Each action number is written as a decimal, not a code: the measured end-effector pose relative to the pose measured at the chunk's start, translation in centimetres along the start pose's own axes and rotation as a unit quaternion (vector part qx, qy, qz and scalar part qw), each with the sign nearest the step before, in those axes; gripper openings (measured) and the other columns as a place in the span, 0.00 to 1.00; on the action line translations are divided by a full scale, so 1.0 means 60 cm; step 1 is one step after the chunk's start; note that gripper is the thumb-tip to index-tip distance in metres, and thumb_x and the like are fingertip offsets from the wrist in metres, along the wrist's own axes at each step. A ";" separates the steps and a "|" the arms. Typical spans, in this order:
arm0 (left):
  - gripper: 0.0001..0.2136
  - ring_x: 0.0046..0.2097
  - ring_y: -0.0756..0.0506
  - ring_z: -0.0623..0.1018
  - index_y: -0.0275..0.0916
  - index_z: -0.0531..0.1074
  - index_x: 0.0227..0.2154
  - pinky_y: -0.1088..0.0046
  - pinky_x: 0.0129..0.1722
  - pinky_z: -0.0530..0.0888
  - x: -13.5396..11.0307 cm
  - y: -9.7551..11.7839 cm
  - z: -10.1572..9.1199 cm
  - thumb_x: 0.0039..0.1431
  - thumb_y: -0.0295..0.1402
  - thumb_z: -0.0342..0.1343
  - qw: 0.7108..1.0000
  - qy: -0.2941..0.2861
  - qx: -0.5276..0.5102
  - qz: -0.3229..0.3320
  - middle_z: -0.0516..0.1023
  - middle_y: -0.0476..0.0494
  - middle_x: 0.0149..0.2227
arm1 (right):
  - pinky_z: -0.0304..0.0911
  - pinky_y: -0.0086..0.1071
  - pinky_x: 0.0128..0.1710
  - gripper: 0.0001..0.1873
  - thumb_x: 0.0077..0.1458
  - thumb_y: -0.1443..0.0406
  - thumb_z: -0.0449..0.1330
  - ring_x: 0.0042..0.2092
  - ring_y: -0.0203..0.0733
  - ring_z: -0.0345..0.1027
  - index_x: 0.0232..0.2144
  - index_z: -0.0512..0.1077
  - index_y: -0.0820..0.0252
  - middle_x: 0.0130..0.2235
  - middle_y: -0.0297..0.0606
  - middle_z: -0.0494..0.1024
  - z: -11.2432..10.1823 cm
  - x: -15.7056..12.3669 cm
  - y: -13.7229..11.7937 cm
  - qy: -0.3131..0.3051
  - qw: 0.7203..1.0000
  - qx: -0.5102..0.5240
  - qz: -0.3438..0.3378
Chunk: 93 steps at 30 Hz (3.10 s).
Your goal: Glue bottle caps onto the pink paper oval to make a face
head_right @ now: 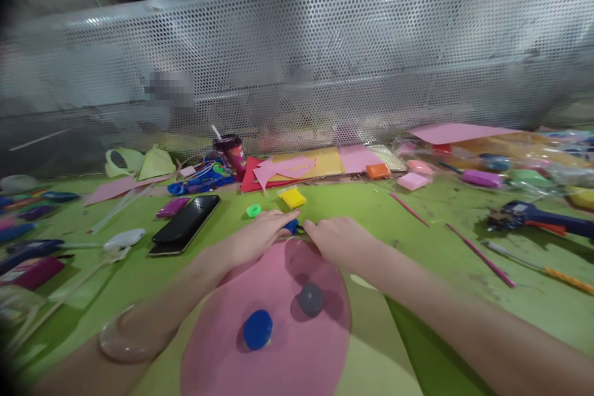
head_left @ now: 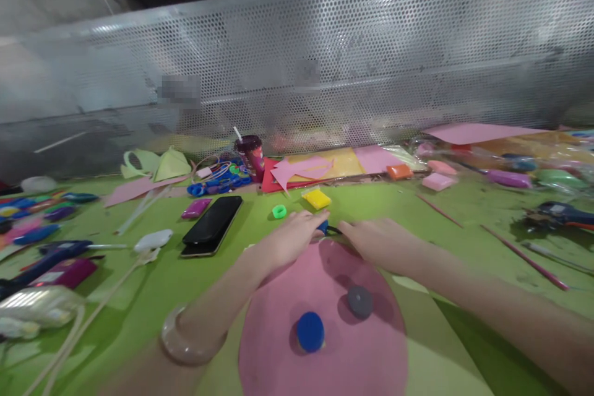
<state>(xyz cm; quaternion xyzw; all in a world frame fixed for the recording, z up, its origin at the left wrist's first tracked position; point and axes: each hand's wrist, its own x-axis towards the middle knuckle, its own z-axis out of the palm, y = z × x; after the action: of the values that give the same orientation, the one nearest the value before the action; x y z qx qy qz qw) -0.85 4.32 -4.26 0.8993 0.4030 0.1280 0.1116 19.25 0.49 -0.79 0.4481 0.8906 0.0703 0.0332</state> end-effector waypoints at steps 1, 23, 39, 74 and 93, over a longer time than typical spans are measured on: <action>0.21 0.49 0.39 0.71 0.38 0.60 0.58 0.61 0.49 0.66 -0.001 -0.003 0.002 0.63 0.31 0.45 1.000 0.003 0.011 0.005 0.72 0.36 0.48 | 0.41 0.30 0.20 0.07 0.58 0.73 0.49 0.27 0.42 0.71 0.33 0.66 0.60 0.28 0.38 0.76 -0.001 -0.001 -0.001 0.002 1.000 -0.001 0.000; 0.12 0.43 0.39 0.73 0.38 0.73 0.44 0.64 0.44 0.67 0.005 0.032 -0.015 0.58 0.31 0.52 0.996 0.020 0.064 -0.054 0.76 0.38 0.37 | 0.49 0.29 0.22 0.07 0.58 0.73 0.50 0.27 0.42 0.72 0.33 0.66 0.60 0.26 0.37 0.76 0.008 -0.004 -0.015 -0.012 0.999 -0.005 0.039; 0.12 0.41 0.39 0.74 0.40 0.74 0.44 0.63 0.42 0.68 0.008 0.021 -0.014 0.60 0.32 0.49 0.997 0.015 0.046 -0.054 0.75 0.39 0.34 | 0.52 0.31 0.22 0.09 0.58 0.73 0.48 0.28 0.44 0.72 0.36 0.67 0.61 0.27 0.40 0.76 0.007 -0.005 -0.016 -0.015 0.998 0.011 0.056; 0.12 0.42 0.47 0.75 0.40 0.71 0.38 0.69 0.43 0.72 -0.004 0.026 -0.009 0.50 0.22 0.55 0.935 0.023 -0.349 -0.067 0.77 0.46 0.42 | 0.47 0.27 0.24 0.14 0.61 0.63 0.47 0.29 0.37 0.68 0.39 0.72 0.53 0.33 0.34 0.79 0.003 0.007 0.067 0.012 0.998 0.061 -0.007; 0.17 0.48 0.45 0.76 0.40 0.70 0.47 0.68 0.48 0.71 0.002 0.004 -0.020 0.57 0.22 0.48 0.984 0.001 -0.179 -0.014 0.76 0.40 0.49 | 0.48 0.30 0.26 0.12 0.61 0.65 0.47 0.33 0.41 0.70 0.37 0.70 0.58 0.34 0.39 0.78 -0.001 0.025 0.048 0.020 0.999 -0.014 -0.043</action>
<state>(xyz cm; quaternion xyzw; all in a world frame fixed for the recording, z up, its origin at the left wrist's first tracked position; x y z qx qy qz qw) -1.01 4.36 -3.03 0.8591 0.3859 0.1973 0.2722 20.62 3.38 -0.28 0.4074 0.9085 0.0902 0.0243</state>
